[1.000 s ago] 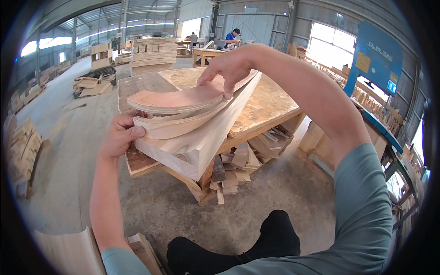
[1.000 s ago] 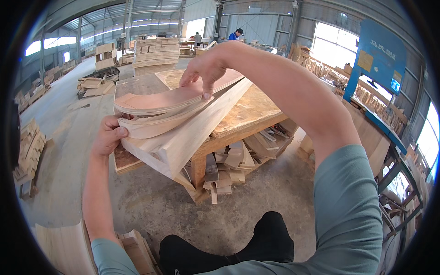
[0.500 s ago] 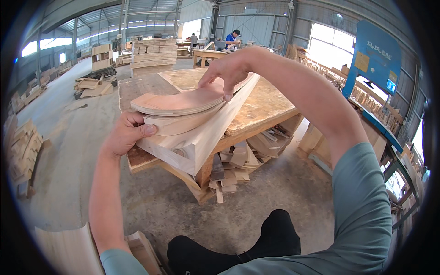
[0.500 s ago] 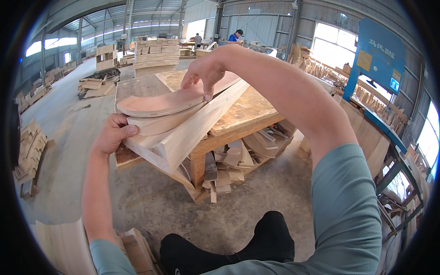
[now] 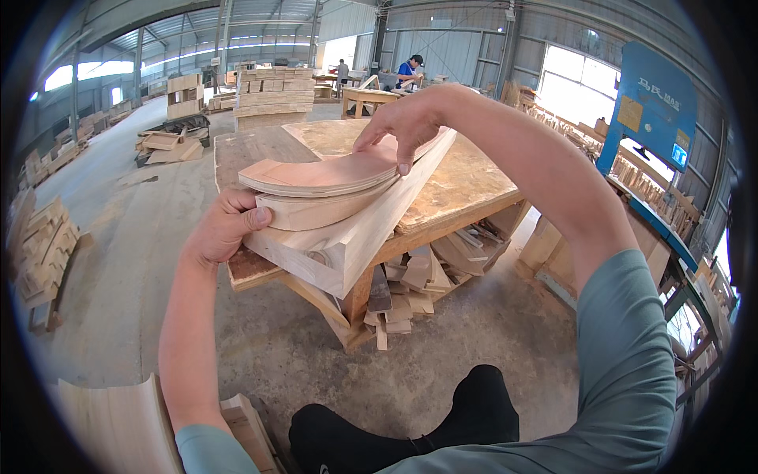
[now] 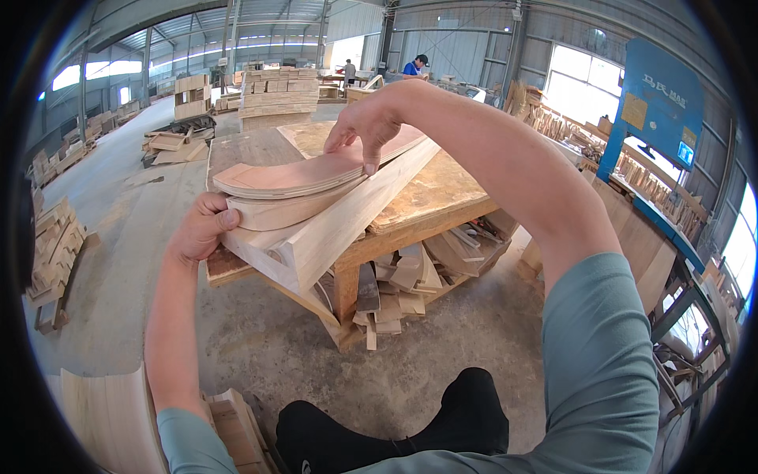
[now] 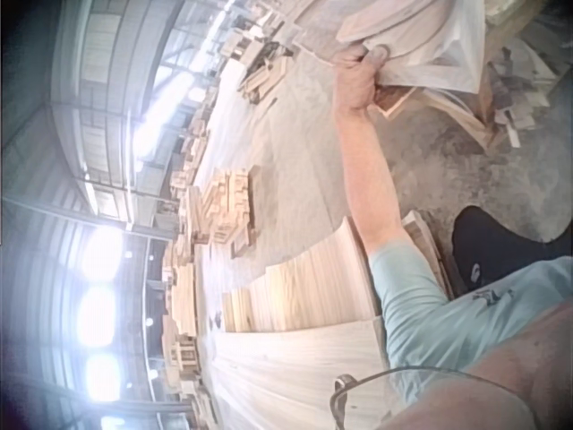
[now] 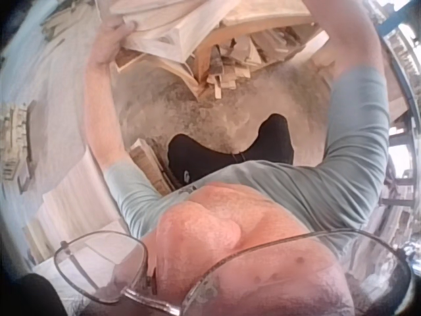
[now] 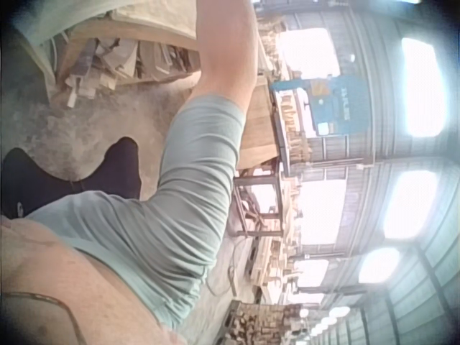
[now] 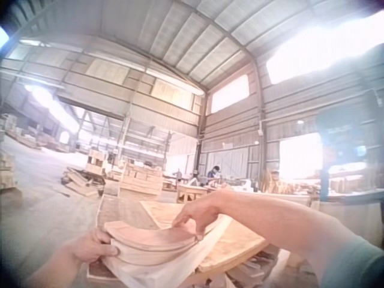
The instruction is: The person uses a band saw to cut a curved shape into a small piece of wood, then brings the piece to a table to test its fit against a long curved wooden component with the help of another worker.
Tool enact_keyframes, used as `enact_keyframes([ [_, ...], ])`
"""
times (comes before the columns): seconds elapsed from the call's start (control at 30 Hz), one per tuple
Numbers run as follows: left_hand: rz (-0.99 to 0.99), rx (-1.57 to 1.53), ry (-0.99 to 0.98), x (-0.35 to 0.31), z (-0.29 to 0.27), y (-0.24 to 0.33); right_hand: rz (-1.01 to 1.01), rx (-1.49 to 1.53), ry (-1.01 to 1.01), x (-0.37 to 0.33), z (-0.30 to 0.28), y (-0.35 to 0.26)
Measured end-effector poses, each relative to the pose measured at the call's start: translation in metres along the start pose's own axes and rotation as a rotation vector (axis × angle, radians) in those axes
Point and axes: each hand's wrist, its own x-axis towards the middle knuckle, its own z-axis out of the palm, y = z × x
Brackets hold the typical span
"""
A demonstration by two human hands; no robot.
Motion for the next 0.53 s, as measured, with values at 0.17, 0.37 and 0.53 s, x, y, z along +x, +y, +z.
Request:
enact_keyframes([
  [0.17, -0.023, 0.027, -0.015, 0.0, -0.005, -0.003, -0.002, 0.014, -0.015, 0.001, 0.0, -0.005],
  [0.37, -0.028, 0.079, 0.023, -0.002, 0.001, 0.0, 0.005, -0.022, -0.013, -0.001, -0.001, -0.009],
  [0.53, -0.066, 0.177, 0.002, -0.002, -0.01, -0.004, -0.002, -0.105, -0.061, 0.006, -0.003, -0.006],
])
